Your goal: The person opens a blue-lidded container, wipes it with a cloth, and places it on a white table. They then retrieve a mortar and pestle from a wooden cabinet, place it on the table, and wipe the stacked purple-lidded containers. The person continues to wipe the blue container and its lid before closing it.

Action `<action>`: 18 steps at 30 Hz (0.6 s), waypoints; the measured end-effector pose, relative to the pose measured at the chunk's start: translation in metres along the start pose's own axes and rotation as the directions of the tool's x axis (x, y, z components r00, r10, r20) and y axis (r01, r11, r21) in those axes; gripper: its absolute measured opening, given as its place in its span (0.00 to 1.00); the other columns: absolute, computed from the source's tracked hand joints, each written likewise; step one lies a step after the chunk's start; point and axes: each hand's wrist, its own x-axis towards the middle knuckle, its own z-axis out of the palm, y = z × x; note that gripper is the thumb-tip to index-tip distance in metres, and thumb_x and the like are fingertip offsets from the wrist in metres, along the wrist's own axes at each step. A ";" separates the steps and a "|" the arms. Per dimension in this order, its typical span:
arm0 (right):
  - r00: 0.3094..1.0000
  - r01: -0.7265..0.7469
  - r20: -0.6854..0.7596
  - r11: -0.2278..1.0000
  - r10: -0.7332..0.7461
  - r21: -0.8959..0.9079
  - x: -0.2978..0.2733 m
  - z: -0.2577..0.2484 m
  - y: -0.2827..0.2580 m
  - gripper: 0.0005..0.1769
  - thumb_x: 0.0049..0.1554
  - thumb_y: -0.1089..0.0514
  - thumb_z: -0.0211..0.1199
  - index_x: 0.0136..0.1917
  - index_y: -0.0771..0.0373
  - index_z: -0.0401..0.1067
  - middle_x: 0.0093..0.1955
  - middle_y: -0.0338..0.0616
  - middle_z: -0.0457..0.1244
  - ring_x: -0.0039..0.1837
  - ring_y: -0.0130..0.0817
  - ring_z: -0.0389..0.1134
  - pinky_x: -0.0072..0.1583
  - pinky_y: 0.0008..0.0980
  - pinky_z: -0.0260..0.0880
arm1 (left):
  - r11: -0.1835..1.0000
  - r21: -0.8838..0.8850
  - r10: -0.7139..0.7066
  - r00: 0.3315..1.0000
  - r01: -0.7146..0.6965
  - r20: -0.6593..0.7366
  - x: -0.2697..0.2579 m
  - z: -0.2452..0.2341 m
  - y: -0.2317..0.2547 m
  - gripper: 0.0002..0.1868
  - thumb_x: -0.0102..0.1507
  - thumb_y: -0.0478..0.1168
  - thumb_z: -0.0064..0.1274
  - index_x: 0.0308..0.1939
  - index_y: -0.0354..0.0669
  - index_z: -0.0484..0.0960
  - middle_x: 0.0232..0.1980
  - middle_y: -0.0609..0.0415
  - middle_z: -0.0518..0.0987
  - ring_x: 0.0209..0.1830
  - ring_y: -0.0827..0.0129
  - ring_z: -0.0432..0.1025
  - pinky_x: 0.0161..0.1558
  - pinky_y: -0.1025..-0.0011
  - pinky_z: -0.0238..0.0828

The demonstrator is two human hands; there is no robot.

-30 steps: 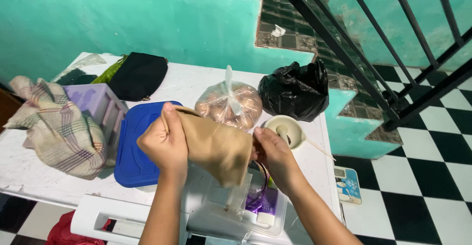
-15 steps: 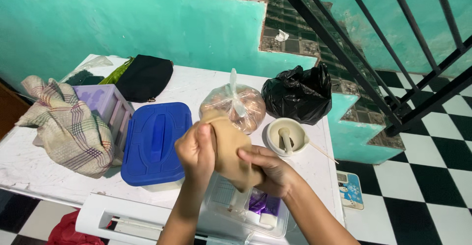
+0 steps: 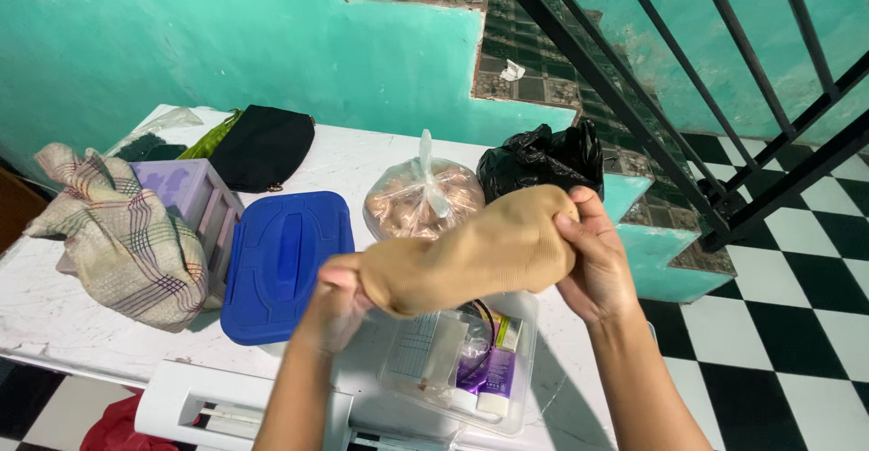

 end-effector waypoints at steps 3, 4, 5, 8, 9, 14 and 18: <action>0.996 0.012 0.092 0.999 -0.015 0.029 -0.007 0.009 0.007 0.19 0.60 0.69 0.63 0.62 0.56 0.65 0.63 0.45 0.64 0.65 0.39 0.67 0.67 0.40 0.70 | 0.981 -0.176 -0.139 0.914 0.076 -0.380 0.013 0.009 -0.035 0.41 0.69 0.66 0.24 0.60 0.31 0.73 0.56 0.38 0.81 0.56 0.58 0.79 0.60 0.58 0.75; 0.992 0.006 0.124 0.999 -0.011 0.040 -0.008 0.012 0.010 0.20 0.60 0.69 0.63 0.62 0.55 0.65 0.62 0.45 0.64 0.65 0.39 0.67 0.67 0.40 0.70 | 0.979 -0.197 -0.122 0.930 0.055 -0.346 0.015 0.016 -0.044 0.37 0.72 0.62 0.25 0.63 0.31 0.68 0.59 0.36 0.78 0.60 0.56 0.77 0.63 0.57 0.73; 0.988 0.001 0.157 0.999 -0.009 0.050 -0.009 0.015 0.013 0.20 0.60 0.69 0.64 0.62 0.55 0.65 0.62 0.45 0.63 0.66 0.39 0.67 0.67 0.40 0.70 | 0.975 -0.219 -0.103 0.945 0.035 -0.309 0.019 0.024 -0.051 0.33 0.75 0.58 0.27 0.67 0.30 0.64 0.63 0.35 0.75 0.63 0.55 0.74 0.66 0.55 0.72; 0.985 -0.045 0.166 0.999 0.043 0.010 -0.007 0.020 0.014 0.22 0.56 0.69 0.65 0.60 0.56 0.65 0.60 0.45 0.65 0.63 0.38 0.69 0.64 0.38 0.72 | 0.938 -0.259 -0.269 0.955 0.231 -0.124 0.016 0.041 -0.043 0.28 0.73 0.48 0.34 0.75 0.42 0.54 0.70 0.34 0.69 0.67 0.54 0.70 0.67 0.55 0.66; 0.986 -0.069 0.151 0.998 0.070 -0.016 -0.006 0.019 0.012 0.22 0.54 0.69 0.66 0.59 0.56 0.65 0.59 0.45 0.66 0.61 0.37 0.70 0.62 0.37 0.73 | 0.906 -0.256 -0.360 0.932 0.336 -0.050 0.012 0.047 -0.036 0.30 0.71 0.46 0.37 0.77 0.48 0.51 0.72 0.34 0.68 0.67 0.54 0.70 0.65 0.56 0.64; 0.998 0.012 0.059 0.909 0.015 -0.418 0.003 0.006 0.003 0.20 0.56 0.72 0.68 0.58 0.60 0.66 0.50 0.43 0.67 0.52 0.29 0.70 0.53 0.28 0.73 | 0.808 -0.107 -0.569 0.815 0.579 0.113 0.000 0.055 0.010 0.39 0.67 0.37 0.51 0.80 0.40 0.51 0.76 0.44 0.65 0.73 0.64 0.66 0.71 0.65 0.65; 0.996 0.084 0.031 0.796 -0.081 -0.599 0.006 0.000 -0.002 0.22 0.51 0.71 0.70 0.55 0.59 0.65 0.48 0.38 0.68 0.50 0.24 0.72 0.51 0.24 0.75 | 0.871 0.159 -0.469 0.883 0.464 -0.011 -0.002 0.054 0.032 0.42 0.53 0.24 0.60 0.71 0.39 0.65 0.68 0.47 0.73 0.67 0.62 0.70 0.65 0.63 0.71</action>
